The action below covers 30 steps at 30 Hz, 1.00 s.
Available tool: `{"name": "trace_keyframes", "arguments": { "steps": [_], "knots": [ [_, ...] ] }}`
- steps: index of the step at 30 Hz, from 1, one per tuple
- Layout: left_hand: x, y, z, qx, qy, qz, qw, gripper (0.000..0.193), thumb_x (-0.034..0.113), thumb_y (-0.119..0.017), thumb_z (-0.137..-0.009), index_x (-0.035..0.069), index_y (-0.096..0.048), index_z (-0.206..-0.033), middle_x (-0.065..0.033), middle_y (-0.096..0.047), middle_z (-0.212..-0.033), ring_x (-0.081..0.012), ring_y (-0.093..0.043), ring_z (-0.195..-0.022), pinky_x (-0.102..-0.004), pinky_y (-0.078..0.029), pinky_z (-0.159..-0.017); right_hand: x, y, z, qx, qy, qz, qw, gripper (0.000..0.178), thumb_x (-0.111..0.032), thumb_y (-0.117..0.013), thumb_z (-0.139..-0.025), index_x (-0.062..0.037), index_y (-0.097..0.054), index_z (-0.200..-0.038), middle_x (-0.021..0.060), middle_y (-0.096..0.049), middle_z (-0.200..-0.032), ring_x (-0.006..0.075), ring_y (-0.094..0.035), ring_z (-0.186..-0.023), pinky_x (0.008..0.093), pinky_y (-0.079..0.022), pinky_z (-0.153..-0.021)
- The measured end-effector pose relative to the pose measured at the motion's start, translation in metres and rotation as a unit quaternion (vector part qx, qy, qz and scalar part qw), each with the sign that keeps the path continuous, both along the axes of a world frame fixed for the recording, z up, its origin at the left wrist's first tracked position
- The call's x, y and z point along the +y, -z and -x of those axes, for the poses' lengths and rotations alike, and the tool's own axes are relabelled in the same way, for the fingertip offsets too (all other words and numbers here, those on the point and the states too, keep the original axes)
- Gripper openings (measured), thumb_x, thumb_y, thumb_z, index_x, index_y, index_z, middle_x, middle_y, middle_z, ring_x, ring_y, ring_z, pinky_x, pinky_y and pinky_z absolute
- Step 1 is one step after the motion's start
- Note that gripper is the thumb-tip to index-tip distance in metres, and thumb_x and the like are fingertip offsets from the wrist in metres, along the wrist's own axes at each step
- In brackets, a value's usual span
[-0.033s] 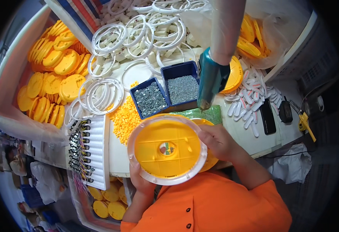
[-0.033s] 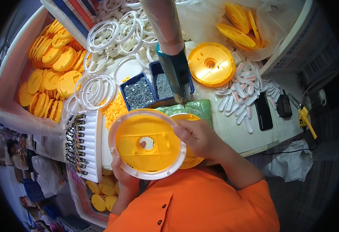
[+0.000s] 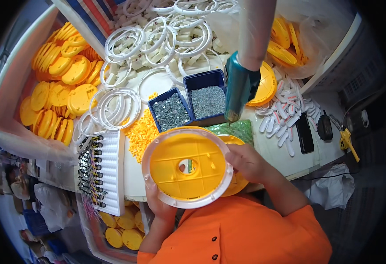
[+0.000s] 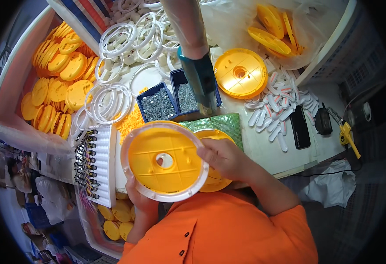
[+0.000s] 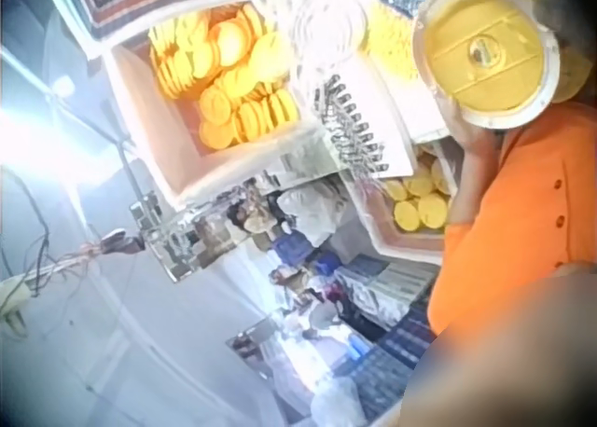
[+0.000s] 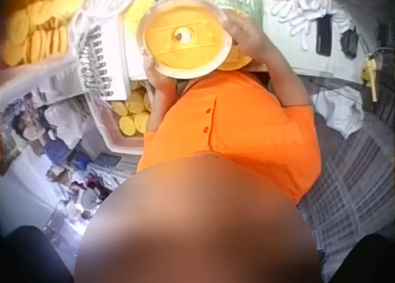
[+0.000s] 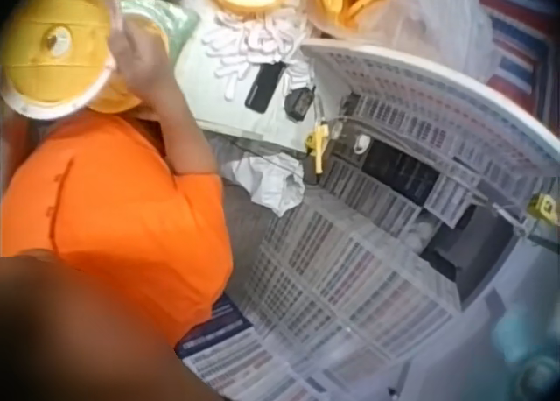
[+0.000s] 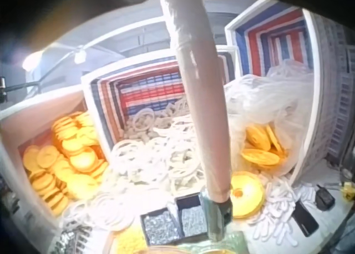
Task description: Assembling yellow plastic toy components using a heat gun and a soldering tool.
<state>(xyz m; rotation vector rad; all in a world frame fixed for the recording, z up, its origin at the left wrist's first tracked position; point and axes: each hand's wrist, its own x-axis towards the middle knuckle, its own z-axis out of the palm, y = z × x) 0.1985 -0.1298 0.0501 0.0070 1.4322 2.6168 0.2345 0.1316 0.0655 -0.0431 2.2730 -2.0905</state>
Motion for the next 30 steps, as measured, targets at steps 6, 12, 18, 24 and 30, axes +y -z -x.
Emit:
{"name": "trace_keyframes", "arguments": {
  "steps": [6, 12, 18, 24, 30],
  "knots": [
    [-0.013, 0.019, 0.021, 0.104, -0.029, 0.234, 0.966, 0.035, 0.025, -0.041, -0.111, -0.003, -0.053, -0.129, -0.0077, -0.062, -0.121, -0.0131, -0.057, -0.109, -0.0287, -0.046, -0.095, -0.007, -0.002, -0.007, 0.063, -0.035, -0.034, 0.997, 0.038, -0.037, -0.063, -0.1, -0.0004, -0.063, -0.111, 0.0052, -0.066, -0.085, 0.0118, -0.06, -0.073, 0.0287, -0.048, -0.063],
    [0.019, 0.012, 0.021, 0.064, -0.092, 0.145, 0.983, 0.038, 0.029, -0.039, -0.112, -0.002, -0.052, -0.13, -0.0073, -0.061, -0.122, -0.0134, -0.056, -0.111, -0.0295, -0.044, -0.097, -0.047, -0.009, -0.014, -0.07, -0.041, 0.097, 0.992, 0.063, -0.015, -0.078, -0.089, 0.0008, -0.048, -0.141, 0.0116, -0.063, -0.134, 0.0187, -0.06, -0.122, 0.0348, -0.048, -0.104],
    [0.022, 0.013, 0.016, 0.06, -0.099, 0.144, 0.983, 0.041, 0.034, -0.038, -0.113, -0.001, -0.052, -0.128, -0.0073, -0.061, -0.121, -0.0134, -0.056, -0.111, -0.03, -0.043, -0.098, -0.047, 0.012, -0.019, -0.057, -0.018, 0.075, 0.995, 0.067, -0.008, -0.08, -0.085, -0.0005, -0.047, -0.143, 0.0102, -0.059, -0.139, 0.0191, -0.058, -0.125, 0.0358, -0.047, -0.107],
    [0.037, 0.013, 0.006, 0.047, -0.104, 0.116, 0.987, 0.04, 0.035, -0.037, -0.113, 0.0, -0.05, -0.127, -0.0067, -0.06, -0.12, -0.0131, -0.056, -0.109, -0.0301, -0.044, -0.096, -0.075, -0.002, -0.011, 0.037, -0.013, 0.097, 0.994, 0.048, -0.014, -0.077, -0.088, -0.0033, -0.061, -0.132, 0.0108, -0.066, -0.131, 0.0183, -0.063, -0.119, 0.0339, -0.051, -0.099],
    [0.039, 0.017, 0.007, 0.049, -0.058, 0.104, 0.992, 0.041, 0.035, -0.038, -0.113, 0.0, -0.048, -0.131, -0.0077, -0.058, -0.125, -0.0139, -0.056, -0.111, -0.0302, -0.046, -0.097, -0.086, 0.016, -0.009, -0.007, -0.016, 0.023, 1.0, 0.051, -0.019, -0.076, -0.09, -0.0054, -0.058, -0.136, 0.0087, -0.065, -0.133, 0.0222, -0.061, -0.123, 0.0346, -0.049, -0.103]
  ]
}}
